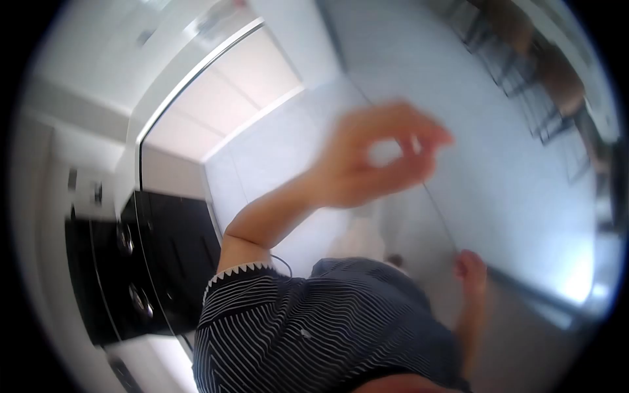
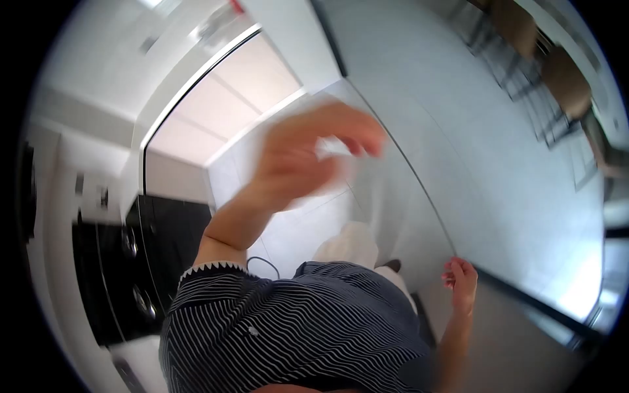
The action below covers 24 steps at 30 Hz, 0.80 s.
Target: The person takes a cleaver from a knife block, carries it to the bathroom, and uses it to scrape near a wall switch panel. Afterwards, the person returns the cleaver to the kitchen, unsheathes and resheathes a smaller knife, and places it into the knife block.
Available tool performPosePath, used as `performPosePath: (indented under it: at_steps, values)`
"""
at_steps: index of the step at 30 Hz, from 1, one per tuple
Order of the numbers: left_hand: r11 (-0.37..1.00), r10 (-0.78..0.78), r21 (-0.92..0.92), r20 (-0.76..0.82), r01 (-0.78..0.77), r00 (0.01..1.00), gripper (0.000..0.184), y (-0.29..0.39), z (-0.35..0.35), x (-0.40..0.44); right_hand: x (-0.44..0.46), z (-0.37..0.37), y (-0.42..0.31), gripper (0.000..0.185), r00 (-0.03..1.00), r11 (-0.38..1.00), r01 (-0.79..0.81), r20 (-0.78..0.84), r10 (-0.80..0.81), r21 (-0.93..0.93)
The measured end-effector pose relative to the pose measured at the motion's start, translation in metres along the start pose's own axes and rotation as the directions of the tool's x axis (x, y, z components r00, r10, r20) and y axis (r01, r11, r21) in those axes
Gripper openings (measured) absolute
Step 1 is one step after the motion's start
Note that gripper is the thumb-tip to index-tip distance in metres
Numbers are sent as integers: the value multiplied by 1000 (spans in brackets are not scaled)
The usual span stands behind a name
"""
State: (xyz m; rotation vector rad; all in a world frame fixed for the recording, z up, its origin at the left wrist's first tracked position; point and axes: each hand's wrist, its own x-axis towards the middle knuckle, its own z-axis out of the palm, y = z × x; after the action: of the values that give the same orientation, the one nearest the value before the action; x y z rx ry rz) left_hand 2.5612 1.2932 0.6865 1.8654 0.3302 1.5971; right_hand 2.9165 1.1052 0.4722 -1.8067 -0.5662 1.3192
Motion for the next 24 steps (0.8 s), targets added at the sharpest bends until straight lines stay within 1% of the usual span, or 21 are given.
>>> performPosePath:
  at_steps: [1, 2, 3, 4, 5, 6, 8, 11, 12, 14, 17, 18, 20, 21, 22, 23, 24]
  values:
    - [981, -171, 109, 98, 160, 981, 18, -25, -20, -16, 4, 36, -22, 22, 999, 999, -21, 27, 22, -27]
    - [937, -319, 211, 182, 280, 930, 15, -50, -38, -30, 11, 69, -40, 22, 998, 998, -40, 45, 42, -43]
    - [872, -457, 332, 294, 359, 839, 12, -51, 14, -26, 21, 21, -42, 22, 994, 998, -52, 98, 49, 35]
    - [829, -503, 433, 298, 354, 811, 12, -44, 56, -41, 27, -25, -38, 22, 991, 1000, -22, 131, 19, 18]
    - [786, -570, 482, 324, 386, 755, 16, -28, 98, -44, 33, -74, -39, 22, 989, 1000, 1, 148, -1, 2]
    - [745, -629, 527, 351, 409, 693, 21, -16, 132, -35, 36, -109, -59, 21, 979, 999, 52, 198, -49, -8]
    - [711, -641, 552, 256, 434, 723, 13, -20, 147, -43, 43, -117, -69, 20, 957, 994, 111, 269, -109, 10]
    - [687, -646, 599, 244, 412, 723, 14, -37, 173, -64, 31, -126, -75, 18, 947, 986, 164, 286, -147, -37]
    - [725, -601, 561, 231, 400, 765, 14, -40, 185, -71, 24, -132, -77, 18, 941, 983, 180, 297, -160, -41]
    - [719, -611, 582, 270, 379, 744, 14, -48, 205, -87, 5, -143, -74, 16, 931, 973, 222, 310, -192, -63]
    - [687, -671, 614, 329, 390, 665, 15, -46, 226, -106, -13, -153, -70, 15, 927, 956, 270, 299, -227, -110]
    - [680, -686, 622, 356, 388, 634, 15, -46, 235, -111, -18, -156, -74, 15, 910, 936, 329, 309, -278, -126]
    - [703, -646, 630, 374, 329, 665, 15, -48, 251, -129, -40, -173, -100, 14, 880, 886, 432, 292, -374, -168]
    - [723, -619, 625, 399, 293, 677, 16, -49, 257, -134, -56, -173, -126, 14, 870, 873, 462, 272, -411, -158]
    - [737, -616, 597, 399, 317, 679, 16, -49, 259, -137, -72, -172, -154, 13, 830, 828, 539, 269, -489, -157]
    - [748, -612, 574, 399, 335, 683, 16, -50, 259, -136, -87, -173, -180, 12, 745, 765, 639, 309, -591, -77]
    - [740, -625, 583, 414, 334, 662, 16, -51, 259, -133, -99, -173, -202, 10, 620, 679, 733, 369, -692, 42]
